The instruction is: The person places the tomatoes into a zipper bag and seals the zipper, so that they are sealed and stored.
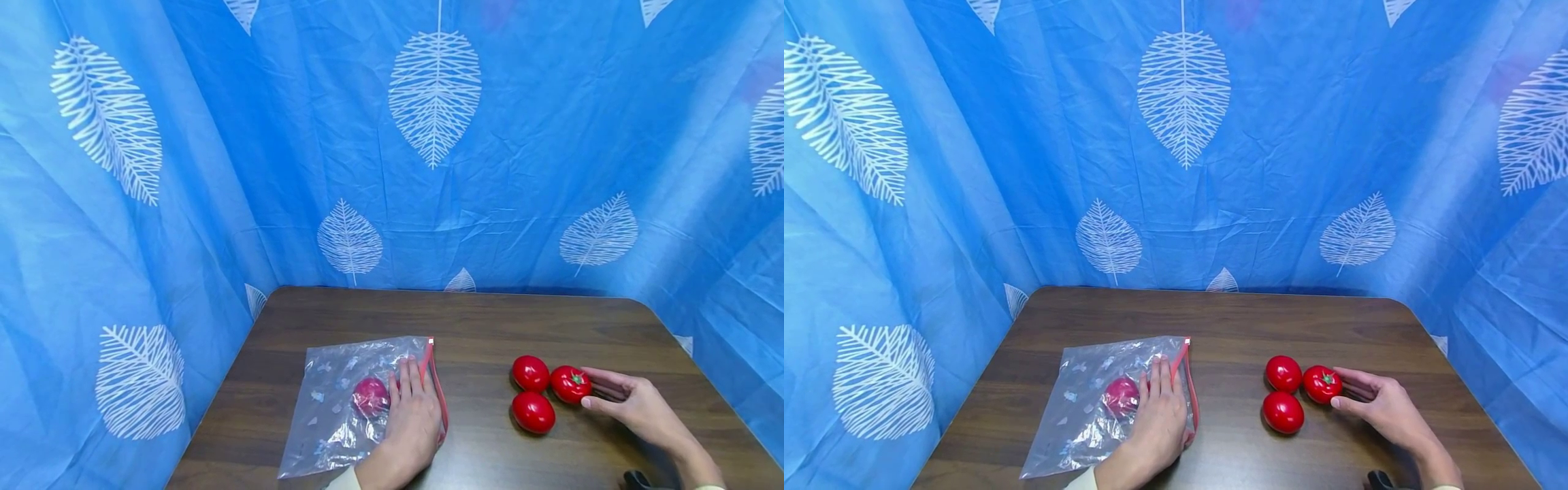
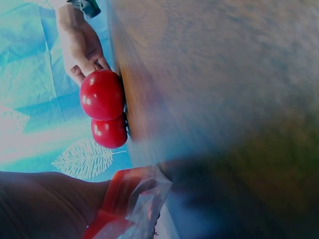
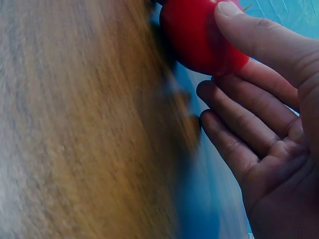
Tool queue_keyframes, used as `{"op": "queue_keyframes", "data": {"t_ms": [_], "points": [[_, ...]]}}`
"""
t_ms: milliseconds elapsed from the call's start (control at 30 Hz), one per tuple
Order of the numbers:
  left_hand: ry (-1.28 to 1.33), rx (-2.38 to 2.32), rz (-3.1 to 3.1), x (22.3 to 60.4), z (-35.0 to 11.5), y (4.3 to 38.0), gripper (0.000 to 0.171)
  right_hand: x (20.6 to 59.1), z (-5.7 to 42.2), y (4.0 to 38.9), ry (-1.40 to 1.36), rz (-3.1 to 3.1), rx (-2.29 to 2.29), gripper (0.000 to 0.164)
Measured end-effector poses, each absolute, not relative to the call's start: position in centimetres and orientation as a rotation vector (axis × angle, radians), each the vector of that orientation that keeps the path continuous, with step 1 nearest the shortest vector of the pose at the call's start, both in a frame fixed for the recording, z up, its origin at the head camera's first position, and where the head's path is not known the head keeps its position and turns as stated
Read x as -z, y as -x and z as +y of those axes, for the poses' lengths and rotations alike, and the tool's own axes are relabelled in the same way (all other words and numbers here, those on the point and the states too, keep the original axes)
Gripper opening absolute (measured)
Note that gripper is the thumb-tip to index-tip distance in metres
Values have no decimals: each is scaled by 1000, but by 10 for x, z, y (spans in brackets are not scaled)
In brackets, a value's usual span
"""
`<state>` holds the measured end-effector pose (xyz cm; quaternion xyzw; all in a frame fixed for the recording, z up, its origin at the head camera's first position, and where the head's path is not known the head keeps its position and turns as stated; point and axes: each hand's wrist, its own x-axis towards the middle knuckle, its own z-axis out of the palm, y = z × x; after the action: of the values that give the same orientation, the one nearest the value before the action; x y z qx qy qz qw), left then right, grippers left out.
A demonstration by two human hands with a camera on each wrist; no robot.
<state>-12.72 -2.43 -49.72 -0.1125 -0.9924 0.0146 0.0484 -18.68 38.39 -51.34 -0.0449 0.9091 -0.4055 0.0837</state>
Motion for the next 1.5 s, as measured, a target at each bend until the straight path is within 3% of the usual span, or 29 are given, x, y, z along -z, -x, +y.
{"op": "queue_keyframes", "data": {"t_ms": [567, 833, 1200, 1500], "points": [[350, -98, -2964, 498, -24, 125, 94, 515, 387, 178, 106, 2754, 1220, 69], [353, -67, -3078, 495, -26, 130, 116, 505, 390, 164, 95, 2760, 1292, 68], [353, -75, -3023, 495, -27, 128, 104, 483, 383, 150, 260, 2773, 1378, 62], [362, -46, -3082, 495, -25, 128, 112, 469, 362, 144, 441, 2789, 1427, 59]]}}
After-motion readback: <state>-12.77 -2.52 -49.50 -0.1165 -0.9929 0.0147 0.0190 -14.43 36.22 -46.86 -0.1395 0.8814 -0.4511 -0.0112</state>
